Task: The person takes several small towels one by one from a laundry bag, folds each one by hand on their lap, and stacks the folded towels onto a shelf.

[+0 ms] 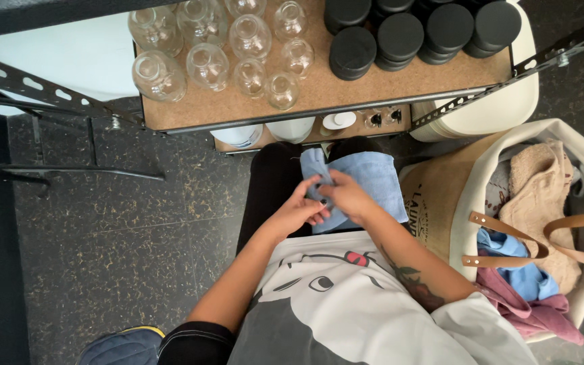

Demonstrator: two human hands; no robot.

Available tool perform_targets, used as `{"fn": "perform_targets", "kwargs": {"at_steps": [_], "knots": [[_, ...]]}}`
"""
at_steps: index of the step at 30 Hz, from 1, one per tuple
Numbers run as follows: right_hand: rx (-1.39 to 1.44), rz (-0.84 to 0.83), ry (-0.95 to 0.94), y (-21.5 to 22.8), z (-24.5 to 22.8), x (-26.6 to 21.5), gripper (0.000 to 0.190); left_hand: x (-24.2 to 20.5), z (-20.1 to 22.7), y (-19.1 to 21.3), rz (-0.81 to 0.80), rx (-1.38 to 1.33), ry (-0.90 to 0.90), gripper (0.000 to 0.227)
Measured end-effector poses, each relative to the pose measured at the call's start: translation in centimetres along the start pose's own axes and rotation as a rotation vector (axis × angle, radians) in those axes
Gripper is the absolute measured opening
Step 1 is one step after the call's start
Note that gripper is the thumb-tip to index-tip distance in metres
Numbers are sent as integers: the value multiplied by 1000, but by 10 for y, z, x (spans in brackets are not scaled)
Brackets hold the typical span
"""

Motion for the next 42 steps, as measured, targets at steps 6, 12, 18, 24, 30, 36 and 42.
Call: {"fn": "perform_targets", "kwargs": {"at_steps": [6, 12, 18, 24, 30, 36, 42], "knots": [[-87, 64, 158, 64, -35, -1, 39, 6, 10, 18, -2, -71, -48, 77], [-90, 170, 109, 118, -45, -29, 46, 14, -23, 34, 32, 32, 25, 66], [-128, 179, 85, 149, -14, -6, 57, 23, -48, 26, 20, 219, 49, 65], [-42, 218, -53, 142, -39, -20, 71, 8, -38, 0, -36, 613, -22, 73], [-117, 388, -82, 162, -23, 24, 57, -13, -18, -29, -145, 914, -140, 77], [-147, 398, 181, 172, -39, 42, 28, -14, -21, -30, -153, 985, -175, 75], [-538, 450, 161, 189, 6, 65, 48, -9, -26, -30, -167, 1019, -150, 76]]}}
Point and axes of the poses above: each hand's wrist, its own x-axis towards the middle knuckle, its own y-axis out of the back of the hand, z = x × y, the point moved 9 cm from there along x, towards the middle knuckle, and after that the axes turned 10 degrees about z, right-handed, at the moved point
